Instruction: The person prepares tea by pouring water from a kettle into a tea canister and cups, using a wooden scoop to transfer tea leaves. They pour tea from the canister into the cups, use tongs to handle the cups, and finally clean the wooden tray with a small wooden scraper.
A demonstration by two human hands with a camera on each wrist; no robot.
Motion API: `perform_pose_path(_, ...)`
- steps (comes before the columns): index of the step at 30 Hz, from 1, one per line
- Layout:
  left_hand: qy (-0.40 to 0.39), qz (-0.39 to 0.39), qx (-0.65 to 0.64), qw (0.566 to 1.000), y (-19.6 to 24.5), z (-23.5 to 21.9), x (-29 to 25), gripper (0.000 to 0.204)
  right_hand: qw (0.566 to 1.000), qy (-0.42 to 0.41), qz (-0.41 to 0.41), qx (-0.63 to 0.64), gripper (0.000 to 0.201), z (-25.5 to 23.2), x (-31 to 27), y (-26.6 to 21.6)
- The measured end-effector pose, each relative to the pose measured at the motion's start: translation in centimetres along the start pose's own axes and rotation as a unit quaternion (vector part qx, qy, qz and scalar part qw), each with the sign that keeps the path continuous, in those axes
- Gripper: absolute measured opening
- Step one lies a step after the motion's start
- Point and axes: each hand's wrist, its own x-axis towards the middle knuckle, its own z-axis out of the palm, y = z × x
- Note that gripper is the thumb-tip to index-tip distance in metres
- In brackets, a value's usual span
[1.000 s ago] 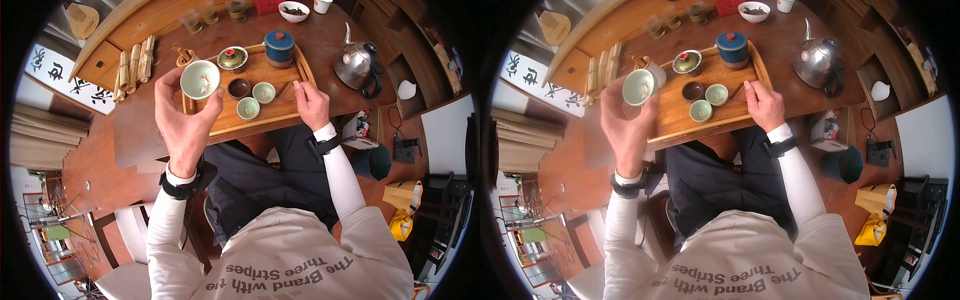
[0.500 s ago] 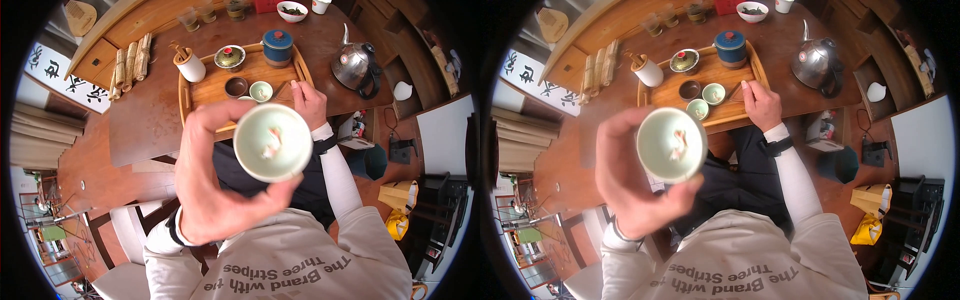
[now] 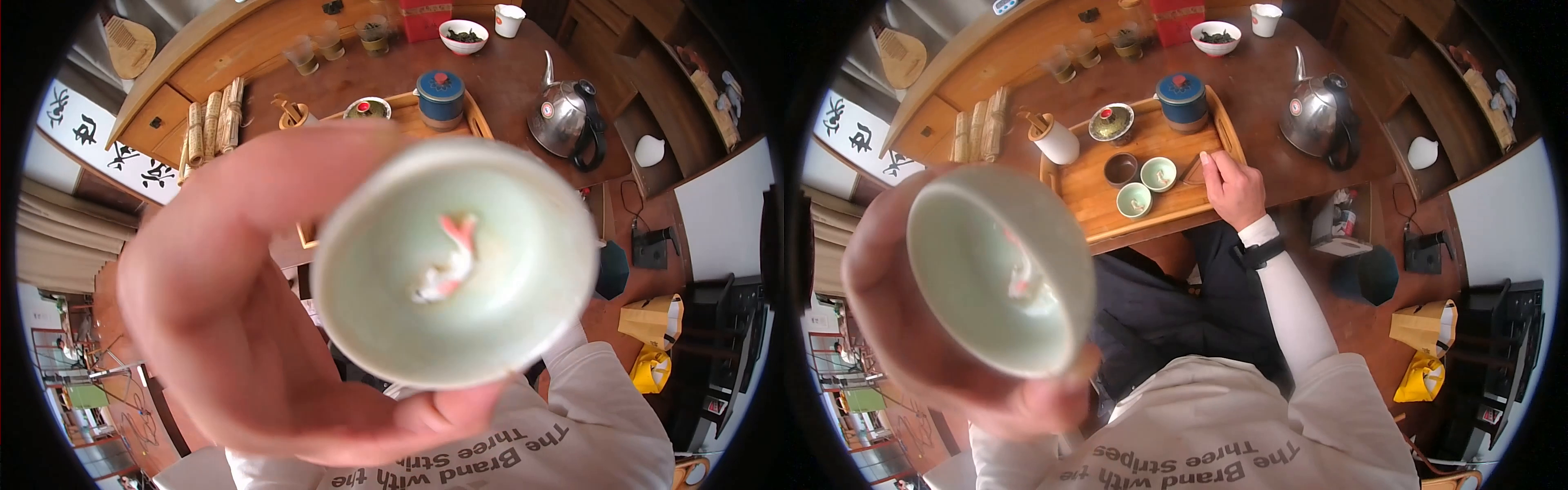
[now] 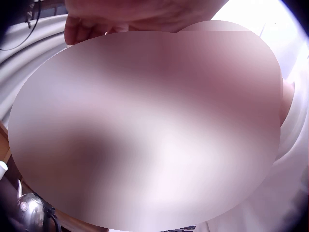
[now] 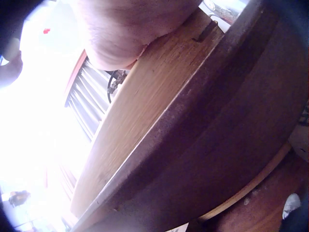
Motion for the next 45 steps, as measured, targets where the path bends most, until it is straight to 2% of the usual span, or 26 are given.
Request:
perform_pose_path(2,0.01,-0.095,0.038,0.995,-0.2,0.3,-0.6,0.099,1.0,0.0,-0.003,0.012,0.018,0.3,-0.2,0.6)
perform_pose_path(3,0.006,-0.098,0.036,0.995,-0.8,-0.1,-1.3,0.099,1.0,0.001,-0.01,0.024,0.018,0.4,-0.3,0.8)
perform_pose_path(5,-0.08,-0.218,-0.083,0.969,-2.5,-1.0,-1.4,0.085,1.0,0.003,0.006,0.005,0.016,0.6,-0.3,0.8)
perform_pose_path(7,-0.084,-0.255,-0.075,0.96,-4.4,-1.0,-2.2,0.074,1.0,-0.011,0.02,0.007,0.02,0.3,-0.4,0.7)
perform_pose_path(9,-0.068,-0.34,-0.116,0.931,-5.8,-0.9,-3.0,0.067,1.0,-0.005,0.015,0.0,0.018,0.4,-0.2,0.6)
perform_pose_path(13,-0.064,-0.367,-0.053,0.926,-10.8,-0.3,-5.4,0.061,1.0,0.001,0.008,-0.007,0.016,0.4,-0.3,0.7)
perform_pose_path(17,-0.064,-0.359,0.005,0.931,-18.0,-0.5,-9.1,0.057,1.0,0.005,0.011,-0.001,0.017,0.5,-0.1,0.6)
perform_pose_path(19,-0.08,-0.36,0.1,0.924,-19.9,-0.6,-10.2,0.054,1.0,-0.001,0.016,-0.007,0.017,0.4,-0.2,0.5)
perform_pose_path(21,-0.087,-0.358,0.112,0.923,-20.9,-0.4,-11.0,0.055,1.0,-0.002,0.016,-0.007,0.017,0.4,-0.1,0.5)
perform_pose_path(26,-0.124,-0.338,0.204,0.91,-21.2,0.4,-11.3,0.054,1.0,-0.001,0.017,-0.003,0.017,0.4,-0.2,0.5)
perform_pose_path(30,-0.139,-0.354,0.196,0.904,-21.5,0.7,-11.6,0.053,1.0,-0.004,0.02,-0.004,0.017,0.4,-0.2,0.5)
perform_pose_path(32,-0.171,-0.29,0.256,0.906,-22.3,0.6,-12.2,0.054,1.0,-0.003,0.019,-0.004,0.017,0.5,-0.2,0.5)
perform_pose_path(38,-0.193,-0.213,0.306,0.908,-22.7,0.0,-12.3,0.052,1.0,-0.004,0.017,-0.002,0.018,0.3,-0.1,0.4)
perform_pose_path(41,-0.153,-0.183,0.304,0.922,-23.1,-0.4,-12.5,0.056,1.0,0.002,0.016,0.012,0.019,0.5,-0.1,0.4)
perform_pose_path(42,-0.122,-0.161,0.32,0.926,-23.2,-0.5,-12.4,0.047,1.0,-0.002,0.024,0.011,0.02,0.4,-0.2,0.3)
perform_pose_path(43,-0.118,-0.159,0.323,0.925,-23.5,-1.0,-11.9,0.047,0.999,-0.004,0.032,0.01,0.02,0.4,-0.1,0.3)
perform_pose_path(45,-0.064,-0.253,0.283,0.923,-24.1,-1.9,-10.3,0.038,1.0,-0.001,0.026,0.011,0.022,0.6,-0.2,0.6)
